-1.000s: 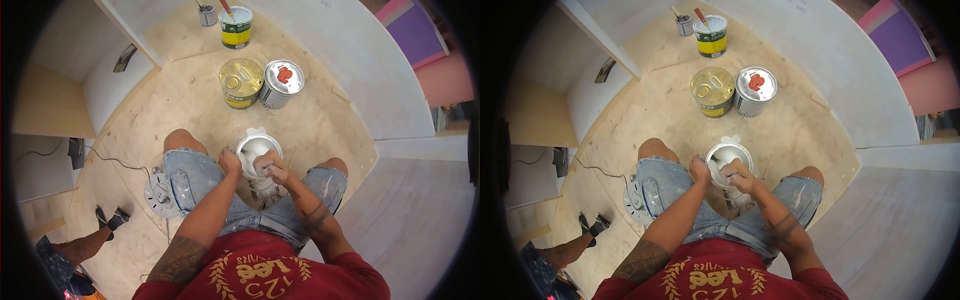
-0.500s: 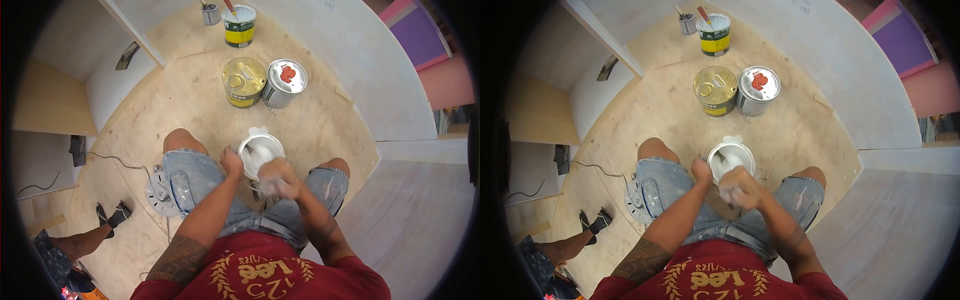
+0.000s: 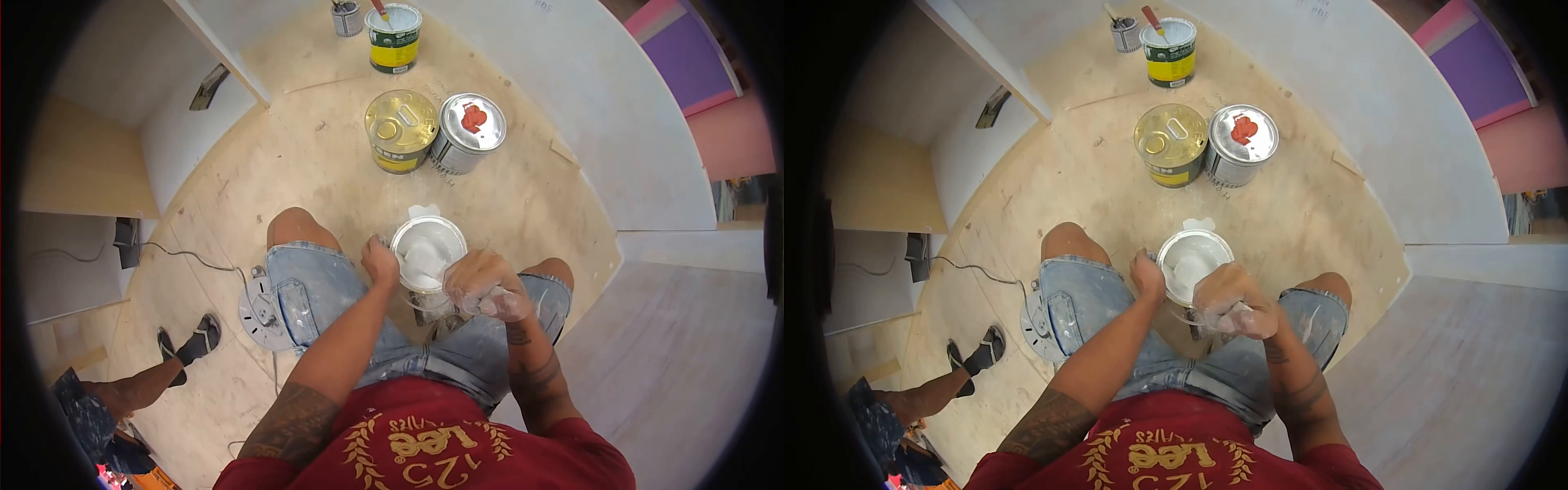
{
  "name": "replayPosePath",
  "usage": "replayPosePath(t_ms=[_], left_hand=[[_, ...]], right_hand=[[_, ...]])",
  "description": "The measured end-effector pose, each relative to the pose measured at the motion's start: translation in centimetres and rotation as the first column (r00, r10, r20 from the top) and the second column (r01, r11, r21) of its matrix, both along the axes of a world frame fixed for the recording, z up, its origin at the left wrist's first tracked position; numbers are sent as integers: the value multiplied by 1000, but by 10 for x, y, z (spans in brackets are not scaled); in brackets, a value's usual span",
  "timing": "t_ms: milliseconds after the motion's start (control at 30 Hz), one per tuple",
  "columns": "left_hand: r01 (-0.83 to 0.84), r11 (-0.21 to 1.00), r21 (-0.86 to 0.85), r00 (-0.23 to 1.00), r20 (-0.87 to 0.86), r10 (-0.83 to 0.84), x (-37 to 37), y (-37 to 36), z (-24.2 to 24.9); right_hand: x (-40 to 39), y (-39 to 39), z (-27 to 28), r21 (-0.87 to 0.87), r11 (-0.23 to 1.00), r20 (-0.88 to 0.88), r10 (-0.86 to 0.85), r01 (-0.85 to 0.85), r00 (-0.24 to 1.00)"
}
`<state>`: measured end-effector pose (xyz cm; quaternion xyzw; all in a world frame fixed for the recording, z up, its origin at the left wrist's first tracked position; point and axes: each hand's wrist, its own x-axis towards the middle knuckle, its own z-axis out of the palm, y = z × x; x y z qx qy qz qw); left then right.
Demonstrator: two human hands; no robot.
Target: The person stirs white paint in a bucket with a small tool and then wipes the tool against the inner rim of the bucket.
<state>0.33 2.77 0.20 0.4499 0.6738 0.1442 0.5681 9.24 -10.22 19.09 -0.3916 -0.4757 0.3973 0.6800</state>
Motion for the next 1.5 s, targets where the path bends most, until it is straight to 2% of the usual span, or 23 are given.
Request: replayPosePath(t_ms=[67,133,233,300,367,433,467,533,667,733,767,833,867,933,1033,1067,1133,1167,1233,1333,1367,1467,1500], left_hand=[[-16,1000,4,1000,4,16,2,0,-4],[-29,1000,12,999,19,29,0,0,-7],[43,999,-3,999,-4,-43,-1,1,-3],[20,1000,-14,1000,0,-20,-1,1,-2],[18,1000,-13,1000,-4,-18,-3,-1,-3],[14,1000,-4,1000,15,-14,-1,-1,-2],[5,1000,-2,1000,-8,-5,1,0,-4],[-9,1000,-1,1000,-21,9,-3,-1,-6],[15,1000,-23,1000,-5,-16,-1,1,4],[6,1000,-19,1000,-26,-6,-1,1,1],[34,999,4,999,-17,-34,-2,0,-3],[63,997,33,998,2,-63,0,1,-6],[50,998,45,999,-5,-50,1,1,-4],[50,998,48,999,-16,-49,-8,-5,-1],[36,999,25,999,20,-36,-2,0,1],[61,997,54,998,-1,-61,-7,-3,0],[81,992,94,997,-14,-80,-1,4,-4],[94,992,89,996,-17,-93,-3,4,-8],[113,990,78,993,-22,-112,-4,-1,-15],[55,996,65,998,13,-56,-4,-3,-13],[51,998,49,998,17,-52,-3,-2,-11],[85,996,31,993,75,-88,-9,-3,-33],[99,995,28,988,118,-102,-11,-6,-53]], right_hand=[[0,1,-21,62,998,-6,18,-18,1000],[-5,-6,-87,-121,993,-17,-14,12,1000],[10,-8,-77,-225,974,-97,6,-27,995],[7,-3,-10,-228,974,-48,-19,7,999],[2,-2,7,-248,968,-24,-46,39,999],[1,5,2,-2,997,83,-74,74,994],[-4,7,-29,2,997,89,-71,72,994],[-22,3,-108,-173,913,175,-339,368,924],[-39,12,-48,-307,833,266,-389,460,882],[-43,15,0,-117,954,307,-229,276,924],[-44,14,-1,-124,955,300,-222,269,928],[-43,18,-1,60,942,321,-331,329,887],[-40,18,-33,63,942,323,-331,328,887],[-39,10,-120,-106,786,100,-602,610,793],[-52,32,-74,-304,598,336,-661,742,671],[-59,30,-42,-312,594,333,-663,741,671],[-58,35,16,-137,823,319,-490,551,811],[-57,34,14,-147,823,313,-487,549,815],[-53,29,7,118,867,383,-489,484,783],[-43,16,-92,13,766,449,-579,642,681],[-49,20,-98,-63,769,512,-522,636,682],[-83,52,-63,-222,687,529,-511,692,678],[-85,56,-33,-124,704,523,-552,699,649]])
